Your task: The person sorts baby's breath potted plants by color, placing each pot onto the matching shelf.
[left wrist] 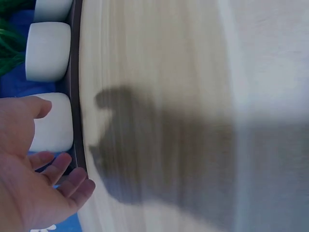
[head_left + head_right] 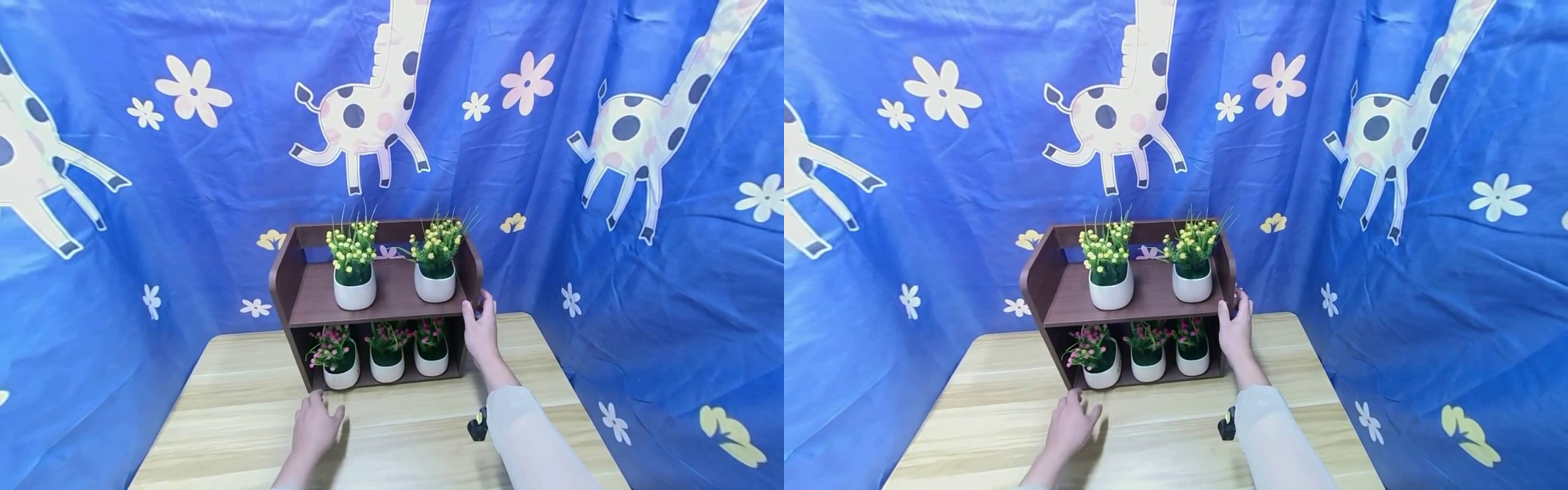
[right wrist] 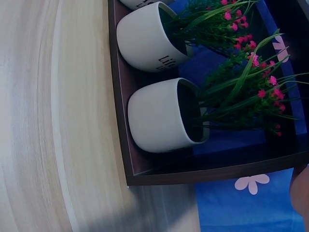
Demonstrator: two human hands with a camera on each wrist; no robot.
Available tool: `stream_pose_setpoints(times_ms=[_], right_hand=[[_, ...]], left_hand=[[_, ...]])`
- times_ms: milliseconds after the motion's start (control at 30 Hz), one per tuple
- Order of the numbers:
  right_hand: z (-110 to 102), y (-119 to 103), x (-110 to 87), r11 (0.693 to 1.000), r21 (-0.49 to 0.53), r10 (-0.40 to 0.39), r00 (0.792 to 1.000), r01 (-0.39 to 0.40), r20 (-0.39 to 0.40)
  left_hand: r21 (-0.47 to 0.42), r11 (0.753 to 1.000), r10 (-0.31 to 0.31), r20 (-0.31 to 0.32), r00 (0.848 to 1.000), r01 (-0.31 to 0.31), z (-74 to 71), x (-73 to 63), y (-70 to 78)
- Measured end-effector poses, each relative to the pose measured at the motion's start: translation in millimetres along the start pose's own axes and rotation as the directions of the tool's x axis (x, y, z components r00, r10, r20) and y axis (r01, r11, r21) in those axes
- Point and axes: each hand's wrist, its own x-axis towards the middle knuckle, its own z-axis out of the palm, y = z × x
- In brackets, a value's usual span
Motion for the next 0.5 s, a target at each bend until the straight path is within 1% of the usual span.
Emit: stream_pose_setpoints(times_ms=[267, 400, 500], right_hand=[[-3.5, -0.2, -0.2, 1.0, -0.017, -0.003, 1.0, 0.003, 0.014], [-7.9, 0.5, -6.2, 0.998, -0.069, -0.01, 0.999, 0.012, 0.034], [-12.8, 3.6, -15.1, 0.996, -0.083, -0.028, 0.997, 0.034, 0.075]], left_hand=[[0.056, 0.998, 0.038, 0.032, 0.999, -0.039, -6.8, -33.1, -0.1], [0.084, 0.995, 0.041, 0.056, 0.998, -0.046, -12.8, -50.7, -1.9], [0.1, 0.994, 0.035, 0.062, 0.997, -0.041, -17.9, -61.6, -5.2]])
